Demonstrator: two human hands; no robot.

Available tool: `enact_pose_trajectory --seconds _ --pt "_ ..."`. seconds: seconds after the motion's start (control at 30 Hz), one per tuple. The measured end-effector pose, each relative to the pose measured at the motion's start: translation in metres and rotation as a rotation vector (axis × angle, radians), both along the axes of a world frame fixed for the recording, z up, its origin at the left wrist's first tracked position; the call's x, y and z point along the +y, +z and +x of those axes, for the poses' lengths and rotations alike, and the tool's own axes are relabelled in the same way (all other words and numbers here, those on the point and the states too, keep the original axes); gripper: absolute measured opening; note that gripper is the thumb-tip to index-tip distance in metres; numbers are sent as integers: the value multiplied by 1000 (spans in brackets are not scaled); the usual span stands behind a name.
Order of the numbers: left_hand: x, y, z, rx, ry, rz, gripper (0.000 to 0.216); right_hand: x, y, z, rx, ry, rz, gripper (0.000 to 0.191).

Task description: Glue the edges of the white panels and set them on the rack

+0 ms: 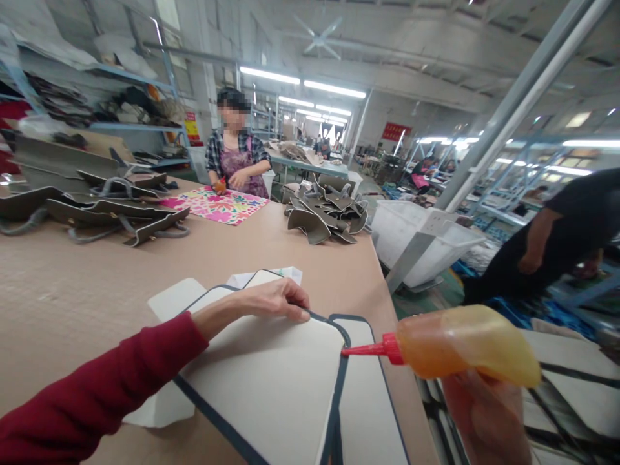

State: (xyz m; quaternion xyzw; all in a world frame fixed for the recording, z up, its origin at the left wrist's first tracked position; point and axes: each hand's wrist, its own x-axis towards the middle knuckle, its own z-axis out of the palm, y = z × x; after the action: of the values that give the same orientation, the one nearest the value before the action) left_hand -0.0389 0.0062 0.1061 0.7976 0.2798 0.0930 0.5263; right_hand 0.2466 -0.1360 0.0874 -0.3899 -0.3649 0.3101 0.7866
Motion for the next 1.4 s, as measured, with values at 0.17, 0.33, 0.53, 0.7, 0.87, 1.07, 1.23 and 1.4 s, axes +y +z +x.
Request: enact_pose_trajectory --seconds 0.17,0.33,0.53,0.7,0.87,1.07,1.23,1.4 --pt "-1 -1 -1 -27 43 -52 27 0 -4 -1 -11 34 -22 34" --pt "-3 -3 -2 -40 84 -99 23 -1 -9 0 -81 -14 -10 36" --pt "-7 -6 -2 -75 149 -190 21 -2 -15 2 -35 -16 -81 39" --pt "-5 -12 -5 -89 200 -220 19 -4 -17 0 2 -39 -114 39" --pt "-2 -17 -9 -128 233 -207 17 -6 -17 -6 57 -44 -161 39" --pt "-1 -20 -10 -168 229 -207 17 -5 -15 -8 47 -46 -164 38" --pt "0 -21 -9 -154 262 -225 17 -6 -17 -7 58 -38 -188 41" --pt "2 -24 -11 -149 284 -270 16 -7 -18 -10 75 -35 -190 49"
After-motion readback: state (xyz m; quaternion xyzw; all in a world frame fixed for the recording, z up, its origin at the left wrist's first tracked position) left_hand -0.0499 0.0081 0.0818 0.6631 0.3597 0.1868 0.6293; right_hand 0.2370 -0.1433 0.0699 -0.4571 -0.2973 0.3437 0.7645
